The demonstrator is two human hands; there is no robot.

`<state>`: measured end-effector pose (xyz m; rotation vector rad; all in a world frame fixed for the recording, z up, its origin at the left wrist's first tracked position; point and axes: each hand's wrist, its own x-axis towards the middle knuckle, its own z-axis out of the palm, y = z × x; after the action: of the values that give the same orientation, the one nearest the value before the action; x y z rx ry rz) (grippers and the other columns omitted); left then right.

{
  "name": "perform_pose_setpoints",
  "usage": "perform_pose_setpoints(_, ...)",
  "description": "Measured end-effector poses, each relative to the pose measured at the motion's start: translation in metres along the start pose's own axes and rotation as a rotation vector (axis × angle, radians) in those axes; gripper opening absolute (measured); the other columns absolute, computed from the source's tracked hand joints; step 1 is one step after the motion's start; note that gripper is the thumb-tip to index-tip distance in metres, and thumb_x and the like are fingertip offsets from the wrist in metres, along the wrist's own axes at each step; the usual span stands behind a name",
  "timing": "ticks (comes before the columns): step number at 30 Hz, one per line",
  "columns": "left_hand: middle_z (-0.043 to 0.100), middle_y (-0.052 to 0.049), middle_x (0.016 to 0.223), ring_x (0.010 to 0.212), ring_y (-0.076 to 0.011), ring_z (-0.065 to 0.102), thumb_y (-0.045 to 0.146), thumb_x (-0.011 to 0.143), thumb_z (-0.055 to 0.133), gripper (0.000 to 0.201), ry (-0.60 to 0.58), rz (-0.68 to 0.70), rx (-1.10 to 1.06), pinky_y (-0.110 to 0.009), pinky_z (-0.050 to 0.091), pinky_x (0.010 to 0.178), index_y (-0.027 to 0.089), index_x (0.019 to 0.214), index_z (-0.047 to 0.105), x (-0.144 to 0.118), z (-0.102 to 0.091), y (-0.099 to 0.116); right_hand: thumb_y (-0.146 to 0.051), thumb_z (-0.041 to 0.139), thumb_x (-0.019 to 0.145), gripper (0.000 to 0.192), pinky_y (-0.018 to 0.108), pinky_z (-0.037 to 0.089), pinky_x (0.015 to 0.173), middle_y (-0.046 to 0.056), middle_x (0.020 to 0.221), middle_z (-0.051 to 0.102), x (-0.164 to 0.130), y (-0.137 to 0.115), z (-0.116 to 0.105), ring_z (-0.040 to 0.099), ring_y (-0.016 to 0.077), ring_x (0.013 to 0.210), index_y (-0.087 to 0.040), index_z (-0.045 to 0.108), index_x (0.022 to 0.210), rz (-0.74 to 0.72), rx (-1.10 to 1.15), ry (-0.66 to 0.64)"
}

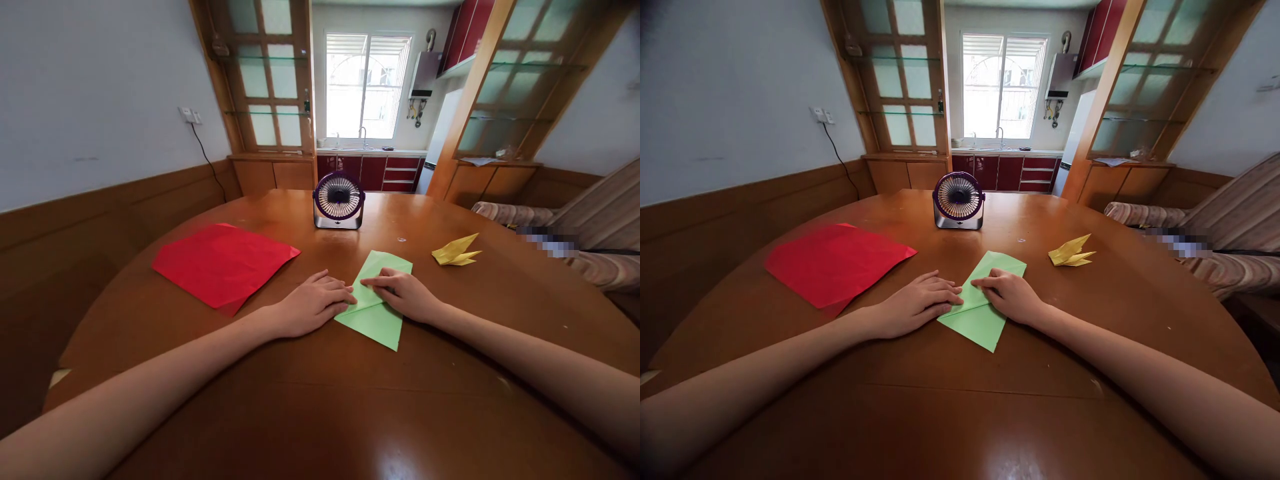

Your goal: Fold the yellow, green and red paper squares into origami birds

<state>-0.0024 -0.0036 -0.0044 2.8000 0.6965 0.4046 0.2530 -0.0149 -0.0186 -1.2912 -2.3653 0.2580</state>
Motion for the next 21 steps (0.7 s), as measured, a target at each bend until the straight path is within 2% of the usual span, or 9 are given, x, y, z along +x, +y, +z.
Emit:
perform_pose_setpoints(4,0.067,-0.003,0.109,0.104,-0.0181,0.06,0.032,0.102,0.037,0.03,0.087,0.031,0.119,-0.045,0.027,0.111,0.023,0.117,0.06,0.01,0.005,0.001,-0.025,0.043,0.096,0.034,0.029,0.045,0.073,0.006,0.088,0.06,0.0,0.001,0.001,0.057,0.0163,0.076,-0.025,0.068,0.119,-0.007,-0.005,0.004)
perform_pose_setpoints(9,0.064,-0.005,0.103,0.101,-0.0212,0.056,0.036,0.099,0.044,0.027,0.117,0.066,0.254,-0.044,0.035,0.105,0.02,0.109,0.064,0.015,0.011,0.001,-0.025,0.043,0.095,0.035,0.029,0.045,0.072,0.006,0.09,0.061,0.0,0.001,0.0,0.057,0.0167,0.077,-0.025,0.068,0.12,-0.009,-0.008,0.007)
perform_pose_setpoints(13,0.062,-0.007,0.112,0.111,-0.0226,0.055,0.037,0.098,0.047,0.025,0.107,0.061,0.239,-0.046,0.032,0.107,0.02,0.108,0.063,0.015,0.012,-0.002,-0.024,0.043,0.095,0.034,0.029,0.045,0.072,0.006,0.09,0.061,0.0,0.002,0.0,0.057,0.0162,0.076,-0.026,0.068,0.118,-0.024,-0.02,0.018)
perform_pose_setpoints(16,0.06,-0.006,0.124,0.127,-0.0239,0.047,0.039,0.098,0.047,0.025,0.09,0.062,0.2,-0.048,0.027,0.111,0.022,0.11,0.062,0.014,0.013,-0.004,-0.025,0.043,0.095,0.034,0.029,0.045,0.071,0.006,0.088,0.062,0.0,0.002,0.001,0.057,0.0158,0.075,-0.025,0.069,0.118,-0.031,-0.023,0.025)
perform_pose_setpoints(21,0.055,-0.005,0.137,0.139,-0.0238,0.035,0.04,0.098,0.045,0.026,0.045,0.06,0.199,-0.048,0.023,0.115,0.024,0.111,0.06,0.015,0.01,-0.005,-0.025,0.043,0.096,0.034,0.03,0.046,0.073,0.006,0.087,0.061,0.0,0.003,0.002,0.058,0.0164,0.076,-0.024,0.068,0.119,-0.027,-0.016,0.029)
